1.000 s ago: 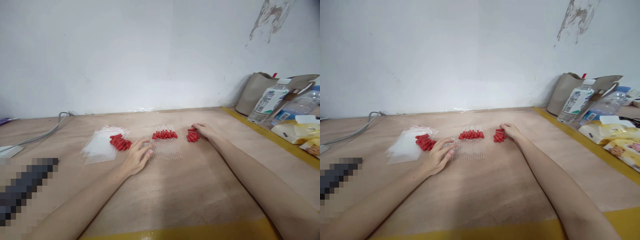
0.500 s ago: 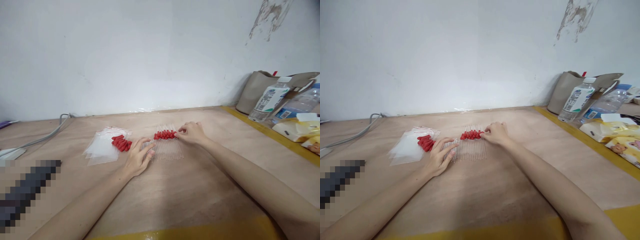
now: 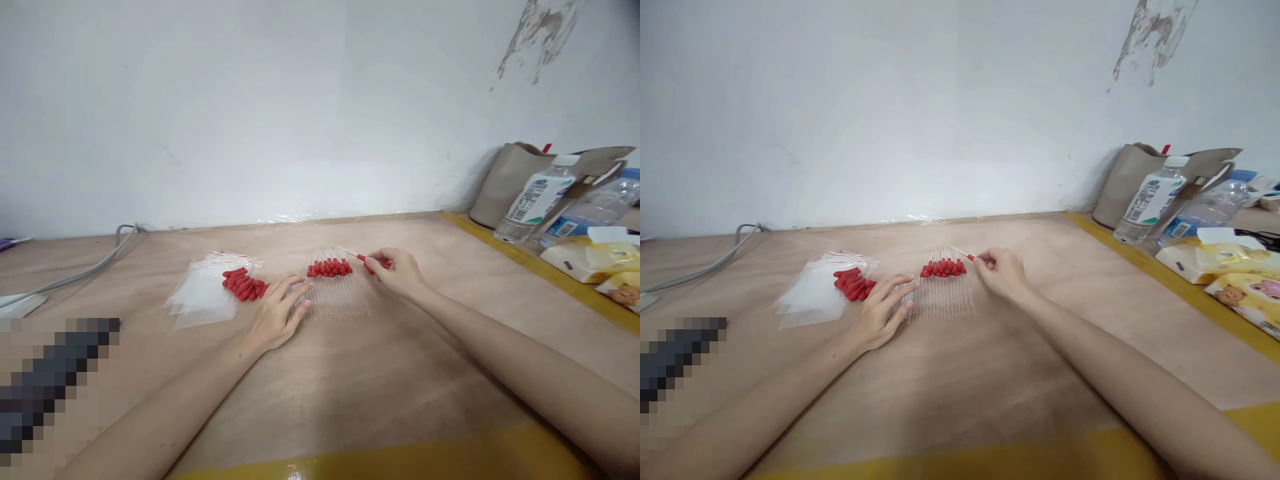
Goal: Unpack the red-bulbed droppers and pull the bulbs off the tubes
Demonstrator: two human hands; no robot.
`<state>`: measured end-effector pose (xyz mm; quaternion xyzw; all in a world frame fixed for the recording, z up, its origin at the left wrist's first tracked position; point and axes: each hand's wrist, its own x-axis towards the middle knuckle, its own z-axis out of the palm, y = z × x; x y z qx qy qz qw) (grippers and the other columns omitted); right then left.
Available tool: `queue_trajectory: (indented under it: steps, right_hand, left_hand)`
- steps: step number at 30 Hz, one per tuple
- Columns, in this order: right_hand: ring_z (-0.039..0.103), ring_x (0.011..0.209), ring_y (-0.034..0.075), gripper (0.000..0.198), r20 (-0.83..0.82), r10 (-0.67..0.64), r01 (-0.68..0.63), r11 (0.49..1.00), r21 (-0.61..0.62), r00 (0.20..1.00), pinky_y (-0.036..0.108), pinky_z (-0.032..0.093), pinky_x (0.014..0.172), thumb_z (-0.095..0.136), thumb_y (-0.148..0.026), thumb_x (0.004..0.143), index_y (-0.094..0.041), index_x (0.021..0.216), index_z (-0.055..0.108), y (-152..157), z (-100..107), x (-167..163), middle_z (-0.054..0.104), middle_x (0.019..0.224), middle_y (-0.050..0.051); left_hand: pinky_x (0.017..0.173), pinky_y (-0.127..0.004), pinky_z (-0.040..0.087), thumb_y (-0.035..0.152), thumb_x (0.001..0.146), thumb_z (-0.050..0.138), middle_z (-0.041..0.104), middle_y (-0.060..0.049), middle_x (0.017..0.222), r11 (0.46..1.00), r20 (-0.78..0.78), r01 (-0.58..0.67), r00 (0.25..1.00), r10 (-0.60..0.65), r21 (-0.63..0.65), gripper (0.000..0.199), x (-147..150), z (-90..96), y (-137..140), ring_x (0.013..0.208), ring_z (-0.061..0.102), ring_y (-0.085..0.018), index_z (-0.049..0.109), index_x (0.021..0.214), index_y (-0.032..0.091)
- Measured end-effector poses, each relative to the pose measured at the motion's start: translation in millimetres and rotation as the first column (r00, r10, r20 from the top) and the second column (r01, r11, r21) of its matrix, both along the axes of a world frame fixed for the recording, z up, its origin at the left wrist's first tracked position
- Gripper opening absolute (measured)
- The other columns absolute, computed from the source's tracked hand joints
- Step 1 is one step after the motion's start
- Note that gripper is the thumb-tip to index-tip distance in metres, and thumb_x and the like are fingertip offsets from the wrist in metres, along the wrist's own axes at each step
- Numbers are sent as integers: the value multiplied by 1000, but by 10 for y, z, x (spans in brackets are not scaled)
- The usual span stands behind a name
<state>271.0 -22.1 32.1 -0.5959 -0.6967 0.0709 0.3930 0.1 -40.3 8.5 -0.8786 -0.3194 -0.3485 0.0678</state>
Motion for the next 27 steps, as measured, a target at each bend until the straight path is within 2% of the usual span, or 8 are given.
queue_trajectory:
  steps: [2,4,6,10,15,20,23,27]
  right_hand:
    - [57,74,17,21,12,86,-87,990,110,996,31,38,75,50,-30,79,-20,89,65,-139,-60,-10,67,81,4]
    - [56,77,18,18,90,174,-190,955,228,981,35,35,82,52,-28,79,-21,91,64,-283,-135,-61,66,80,3]
    - [54,78,18,16,160,260,-296,914,278,952,38,32,83,52,-25,80,-23,92,63,-405,-205,-133,65,79,3]
    - [54,79,18,15,209,362,-411,866,285,908,39,30,82,51,-23,81,-24,92,62,-526,-286,-238,65,76,1]
    - [54,83,19,16,233,393,-450,844,293,889,40,30,84,53,-25,80,-24,93,61,-528,-289,-271,66,80,2]
    - [55,90,20,29,354,334,-452,825,338,873,41,31,87,55,-38,80,-22,104,59,-512,-288,-400,66,98,5]
    - [57,82,16,18,403,335,-486,793,368,852,37,36,82,51,-30,84,-21,95,62,-492,-306,-458,68,86,3]
    - [56,74,15,16,461,406,-579,744,334,789,30,42,68,48,-23,85,-20,92,62,-486,-299,-438,67,78,3]
  left_hand:
    - [94,-39,40,21,86,45,51,-9,118,1000,11,-7,1000,6,29,34,18,3,-3,114,45,-21,49,119,20]
    - [95,-40,39,20,86,45,50,-9,122,996,14,-13,1000,11,86,38,40,11,-19,116,44,-22,45,123,21]
    - [97,-42,38,18,86,46,49,-9,125,989,-13,-4,1000,6,150,41,61,22,-48,119,42,-23,42,126,22]
    - [99,-44,37,20,85,48,53,-8,124,965,-132,42,991,-7,260,35,82,40,-104,118,45,-22,49,120,20]
    - [96,-41,41,18,85,49,66,-4,103,940,-191,76,981,-12,332,17,97,41,-113,103,57,-19,61,97,18]
    - [92,-38,45,19,84,51,68,-4,98,935,-173,100,984,-42,341,15,159,31,-138,98,60,-18,62,94,16]
    - [92,-38,46,18,83,52,68,-5,97,937,-167,133,983,-82,324,15,176,19,-166,98,60,-19,61,94,14]
    - [95,-39,45,16,84,47,68,-5,91,952,-171,180,975,-140,248,15,175,18,-198,96,61,-17,60,91,15]
